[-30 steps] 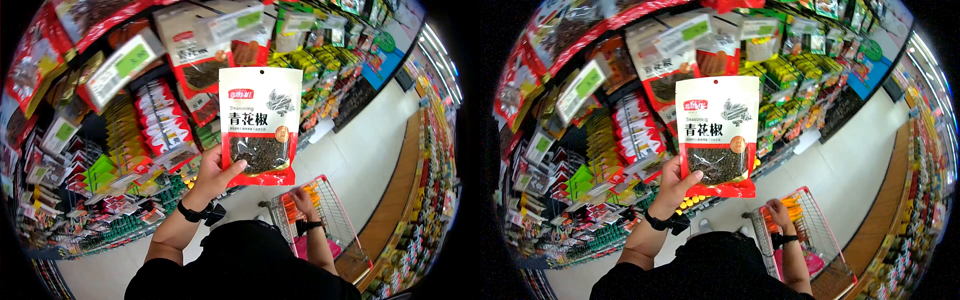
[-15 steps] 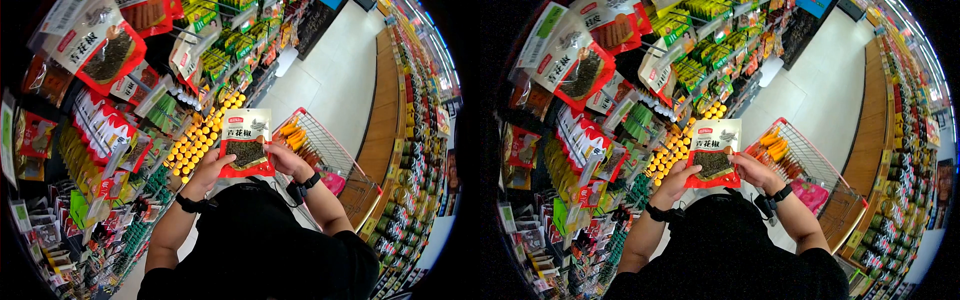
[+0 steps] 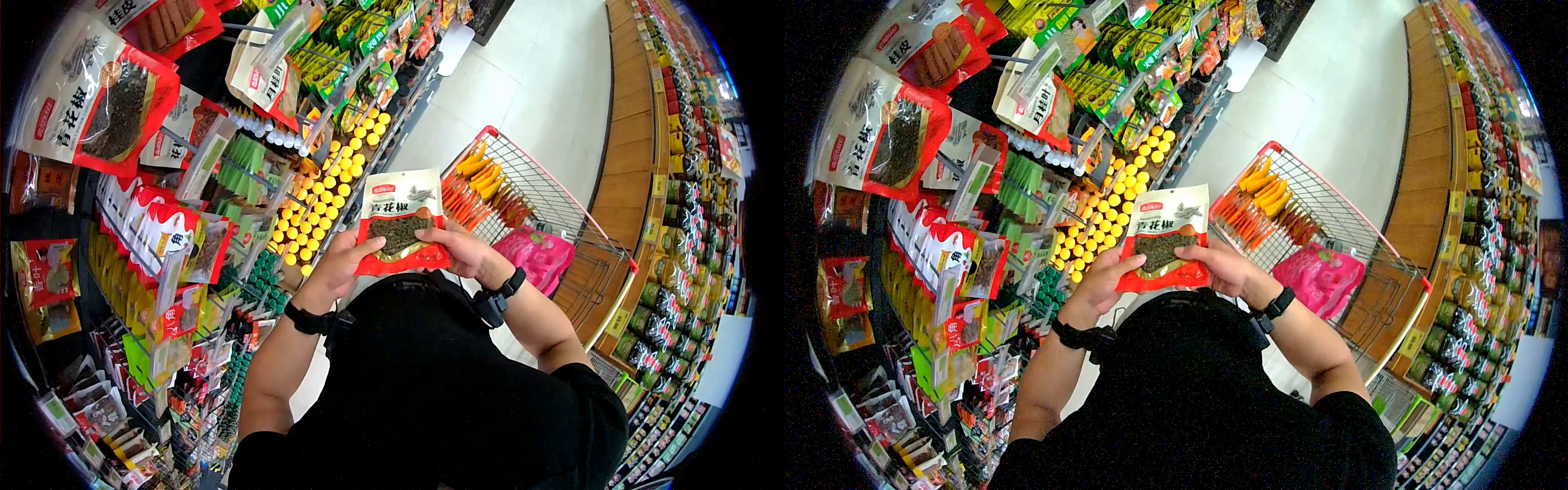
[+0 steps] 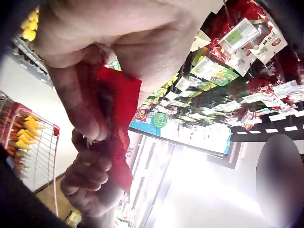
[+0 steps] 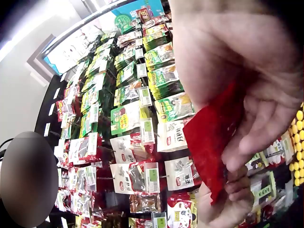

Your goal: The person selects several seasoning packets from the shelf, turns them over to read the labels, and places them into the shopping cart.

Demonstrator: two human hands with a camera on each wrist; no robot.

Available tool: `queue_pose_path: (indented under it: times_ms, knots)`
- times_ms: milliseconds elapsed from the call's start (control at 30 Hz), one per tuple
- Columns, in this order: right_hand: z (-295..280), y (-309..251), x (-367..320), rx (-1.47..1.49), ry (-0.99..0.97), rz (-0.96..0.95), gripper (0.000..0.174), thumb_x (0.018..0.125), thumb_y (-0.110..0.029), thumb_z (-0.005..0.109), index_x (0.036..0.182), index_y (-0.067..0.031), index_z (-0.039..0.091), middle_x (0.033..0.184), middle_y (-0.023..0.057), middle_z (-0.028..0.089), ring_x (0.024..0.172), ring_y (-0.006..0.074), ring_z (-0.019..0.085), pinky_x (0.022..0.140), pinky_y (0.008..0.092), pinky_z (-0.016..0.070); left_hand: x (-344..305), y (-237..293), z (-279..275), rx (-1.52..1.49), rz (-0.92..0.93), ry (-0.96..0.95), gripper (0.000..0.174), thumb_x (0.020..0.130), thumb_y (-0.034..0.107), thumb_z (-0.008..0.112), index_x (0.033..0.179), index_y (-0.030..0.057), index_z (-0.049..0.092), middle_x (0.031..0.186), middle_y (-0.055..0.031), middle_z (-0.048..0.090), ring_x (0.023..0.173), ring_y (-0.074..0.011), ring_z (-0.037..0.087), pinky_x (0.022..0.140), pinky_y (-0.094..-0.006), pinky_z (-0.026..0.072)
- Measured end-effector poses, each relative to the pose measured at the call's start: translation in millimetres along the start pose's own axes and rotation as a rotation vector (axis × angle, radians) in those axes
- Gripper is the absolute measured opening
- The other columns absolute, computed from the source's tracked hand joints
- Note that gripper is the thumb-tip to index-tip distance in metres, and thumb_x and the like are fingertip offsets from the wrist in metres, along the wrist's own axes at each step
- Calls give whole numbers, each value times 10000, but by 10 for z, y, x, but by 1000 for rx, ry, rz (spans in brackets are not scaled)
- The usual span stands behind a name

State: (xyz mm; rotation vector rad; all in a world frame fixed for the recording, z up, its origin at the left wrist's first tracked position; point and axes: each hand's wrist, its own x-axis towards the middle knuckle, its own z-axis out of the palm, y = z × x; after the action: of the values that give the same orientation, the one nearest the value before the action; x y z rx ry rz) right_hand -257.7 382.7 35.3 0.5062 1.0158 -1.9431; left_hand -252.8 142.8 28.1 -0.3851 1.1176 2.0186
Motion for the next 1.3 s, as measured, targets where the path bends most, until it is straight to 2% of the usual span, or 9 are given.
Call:
queue_pose_path:
  times_ms: [100, 333, 467, 600, 700, 833, 967, 1167, 1300]
  knots:
    - [-16, 45, 10, -49, 37, -27, 425, 949, -109, 585, 1335, 5, 449, 1185, 127, 640, 988, 206, 678, 838, 312, 581, 26, -45, -33, -24, 16, -18, 352, 942, 90, 601, 1256, -57, 541, 1187, -123, 642, 1030, -178, 646, 929, -312, 520]
    - [-27, 30, -3, -73, -115, -116, 474, 866, 59, 591, 1324, 6, 480, 1248, 114, 605, 1127, 211, 608, 978, 336, 505, -92, 57, 30, 75, 101, -14, 404, 894, 96, 656, 1258, -32, 534, 1201, -108, 630, 1068, -176, 619, 954, -328, 497]
    - [7, 72, 15, -61, -185, -141, 442, 895, 17, 597, 1324, 6, 488, 1252, 101, 603, 1127, 190, 602, 973, 330, 505, -81, 116, 113, 219, 173, -35, 461, 847, 69, 702, 1268, -2, 530, 1201, -90, 627, 1091, -164, 594, 990, -335, 463]
    - [52, 42, 24, -144, -57, -121, 405, 941, -106, 615, 1307, 27, 503, 1262, 108, 603, 1105, 177, 603, 944, 322, 510, -29, 35, 69, 221, 227, -23, 464, 830, 39, 715, 1256, -17, 539, 1176, -89, 644, 1062, -155, 612, 955, -318, 487]
    - [116, 56, 26, -113, -73, -196, 408, 941, -123, 627, 1301, 32, 514, 1245, 115, 617, 1078, 178, 612, 941, 322, 506, -13, -46, 19, 276, 253, 8, 441, 822, 24, 721, 1231, -21, 560, 1146, -86, 660, 1023, -152, 629, 930, -308, 501]
    - [60, 127, 83, -268, -80, -332, 384, 901, -67, 668, 1251, 44, 558, 1174, 113, 656, 1028, 174, 630, 938, 321, 502, -43, -44, 54, 309, 300, -11, 416, 816, 17, 726, 1205, -21, 583, 1118, -82, 671, 1008, -144, 634, 918, -303, 505]
    - [75, 101, 42, -383, -27, -371, 359, 878, -31, 678, 1214, 52, 584, 1155, 112, 666, 1003, 168, 637, 914, 314, 509, -52, -40, 94, 297, 313, -20, 396, 818, 37, 731, 1190, -18, 606, 1108, -78, 678, 1003, -140, 633, 910, -299, 503]
    - [73, 82, -5, -430, -47, -384, 369, 874, -53, 687, 1212, 57, 586, 1152, 117, 665, 1023, 158, 622, 915, 305, 499, -40, -52, 100, 266, 326, 12, 366, 837, 60, 724, 1181, -10, 621, 1104, -80, 684, 996, -143, 635, 906, -308, 500]
    - [42, 99, 33, -322, -3, -326, 373, 896, -109, 689, 1209, 65, 584, 1153, 115, 664, 1035, 157, 616, 923, 306, 496, -36, -50, 114, 276, 363, 14, 347, 844, 64, 721, 1169, -14, 630, 1102, -84, 688, 991, -147, 639, 904, -307, 499]
